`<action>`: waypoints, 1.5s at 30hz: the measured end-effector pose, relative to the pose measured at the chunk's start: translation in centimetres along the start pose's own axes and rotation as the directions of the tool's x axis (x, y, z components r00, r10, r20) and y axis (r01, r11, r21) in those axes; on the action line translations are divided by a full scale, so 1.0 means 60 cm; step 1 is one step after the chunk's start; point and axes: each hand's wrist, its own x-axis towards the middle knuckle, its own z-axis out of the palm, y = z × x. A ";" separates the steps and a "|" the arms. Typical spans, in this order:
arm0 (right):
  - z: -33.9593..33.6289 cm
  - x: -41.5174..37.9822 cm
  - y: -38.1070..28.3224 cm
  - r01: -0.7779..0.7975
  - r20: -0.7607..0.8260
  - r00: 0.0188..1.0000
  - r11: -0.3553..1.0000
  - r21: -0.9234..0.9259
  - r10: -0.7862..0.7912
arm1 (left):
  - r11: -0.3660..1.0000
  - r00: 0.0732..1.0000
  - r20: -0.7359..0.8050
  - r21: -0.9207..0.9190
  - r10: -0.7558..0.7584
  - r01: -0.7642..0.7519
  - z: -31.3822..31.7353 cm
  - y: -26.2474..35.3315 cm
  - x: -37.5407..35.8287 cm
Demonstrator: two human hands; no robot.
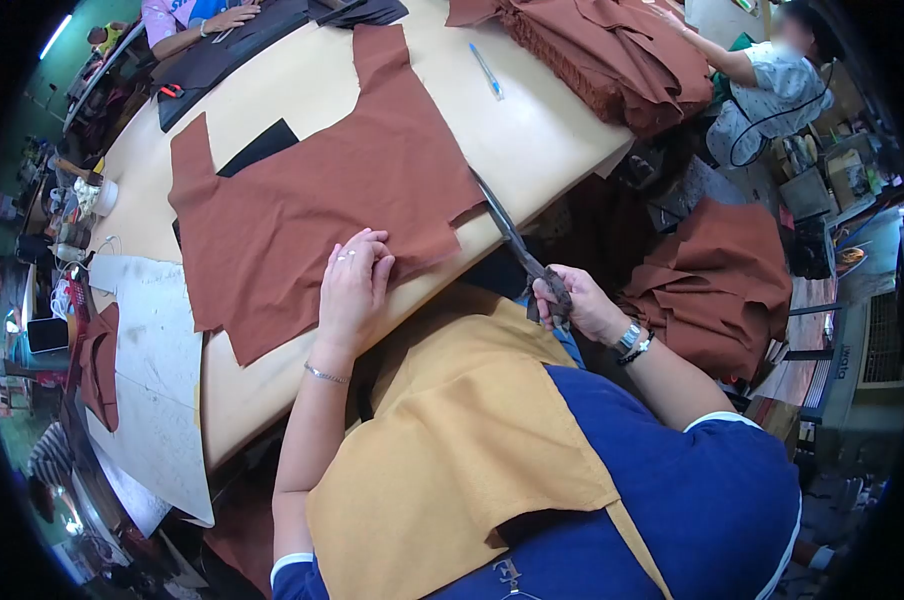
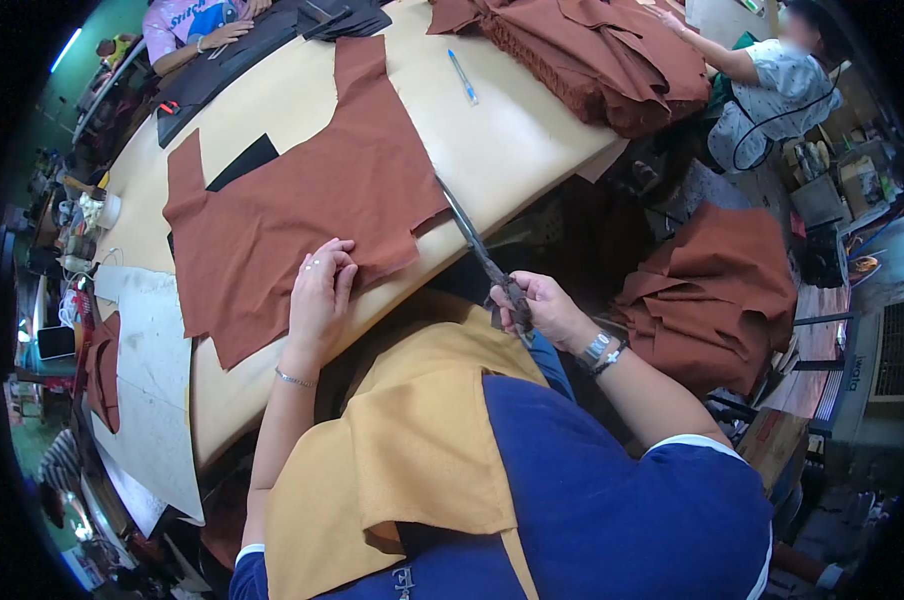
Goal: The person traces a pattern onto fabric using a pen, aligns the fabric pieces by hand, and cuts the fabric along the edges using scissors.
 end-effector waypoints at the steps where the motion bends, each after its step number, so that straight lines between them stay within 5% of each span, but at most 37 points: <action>1: 0.001 -0.005 -0.003 0.004 -0.005 1.000 1.000 -0.018 -0.005 | 1.000 1.000 0.000 0.000 0.000 0.000 0.000 -0.001 0.000; 13: 0.003 0.008 0.001 0.030 -0.013 0.999 0.996 0.082 -0.029 | 1.000 0.999 0.016 -0.007 0.028 -0.028 0.000 0.005 -0.019; 19: -0.002 -0.003 0.000 -0.001 -0.025 1.000 0.999 -0.050 -0.001 | 1.000 1.000 0.020 -0.004 0.022 -0.022 0.000 0.005 -0.018; 31: 0.029 0.014 -0.007 0.027 -0.055 0.998 0.982 0.190 -0.017 | 0.998 0.999 0.052 -0.065 0.014 -0.010 -0.002 0.021 -0.031; 40: 0.016 0.006 0.008 0.052 -0.050 0.998 0.997 0.055 -0.049 | 0.998 0.998 0.056 -0.064 0.013 -0.009 -0.005 0.022 -0.032; 45: 0.023 0.026 -0.004 0.037 -0.076 0.997 0.985 0.167 -0.024 | 0.997 0.996 0.083 -0.083 0.015 -0.008 -0.008 0.034 -0.043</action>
